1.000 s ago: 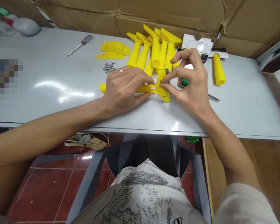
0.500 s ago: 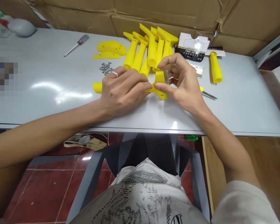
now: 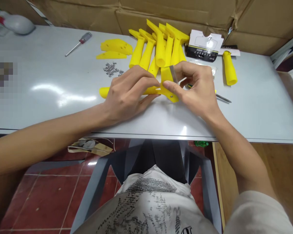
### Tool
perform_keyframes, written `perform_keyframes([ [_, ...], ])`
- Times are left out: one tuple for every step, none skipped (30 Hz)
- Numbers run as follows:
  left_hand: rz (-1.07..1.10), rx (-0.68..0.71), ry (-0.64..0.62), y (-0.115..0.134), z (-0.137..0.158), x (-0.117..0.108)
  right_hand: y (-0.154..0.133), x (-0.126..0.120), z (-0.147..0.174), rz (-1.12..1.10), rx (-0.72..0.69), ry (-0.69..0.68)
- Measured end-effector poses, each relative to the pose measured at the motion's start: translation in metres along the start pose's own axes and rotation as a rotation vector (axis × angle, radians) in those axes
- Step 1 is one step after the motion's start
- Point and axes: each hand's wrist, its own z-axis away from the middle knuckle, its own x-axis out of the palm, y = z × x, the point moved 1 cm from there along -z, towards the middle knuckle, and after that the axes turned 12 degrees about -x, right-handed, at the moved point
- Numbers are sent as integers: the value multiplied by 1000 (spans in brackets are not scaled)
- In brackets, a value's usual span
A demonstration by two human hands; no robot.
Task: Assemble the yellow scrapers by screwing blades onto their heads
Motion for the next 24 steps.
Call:
perform_keyframes([
  [-5, 36, 14, 2, 0, -1, 0, 1, 0, 1, -10, 28],
  [3, 52, 13, 4, -1, -3, 1, 2, 0, -8, -18, 49],
  [20, 31, -12, 7, -3, -6, 2, 3, 0, -23, -23, 53],
  [43, -20, -61, 11, -5, -9, 3, 3, -1, -42, -27, 44],
  [69, -92, -127, 14, -8, -12, 4, 4, -1, -58, -30, 32],
  [101, -165, -192, 17, -11, -15, 5, 3, -1, -73, -29, 27],
  [134, -229, -244, 19, -15, -19, 6, 2, -2, -88, -22, 26],
  [165, -288, -282, 19, -18, -21, 6, 0, -2, -101, -17, 37],
  [199, -340, -299, 19, -21, -23, 7, -3, -3, -104, -16, 58],
  [238, -383, -280, 17, -23, -25, 8, -8, -4, -78, -20, 84],
  [277, -422, -236, 14, -26, -27, 10, -13, -4, -18, -32, 101],
  [317, -457, -182, 10, -28, -29, 11, -18, -5, 76, -55, 93],
  [363, -492, -130, 7, -31, -31, 13, -24, -6, 186, -82, 51],
  [423, -530, -86, 5, -34, -33, 15, -29, -6, 290, -108, -21],
  [500, -573, -60, 4, -36, -36, 18, -34, -6, 370, -127, -120],
  [594, -631, -68, 4, -39, -40, 20, -37, -5, 416, -142, -219],
  [702, -705, -112, 5, -42, -44, 21, -40, -4, 433, -155, -308],
  [816, -780, -174, 6, -45, -47, 23, -42, -3, 434, -163, -379],
  [923, -846, -246, 9, -48, -51, 24, -42, -2, 428, -173, -427],
  [1016, -900, -324, 11, -50, -54, 26, -42, -1, 426, -181, -472],
  [1092, -940, -394, 13, -51, -55, 28, -40, 0, 427, -187, -509],
  [1151, -968, -444, 14, -52, -56, 30, -39, 1, 432, -194, -539],
  [1196, -986, -475, 15, -52, -56, 32, -37, 2, 444, -201, -561],
  [1229, -1006, -495, 16, -53, -55, 34, -37, 2, 462, -208, -565],
])
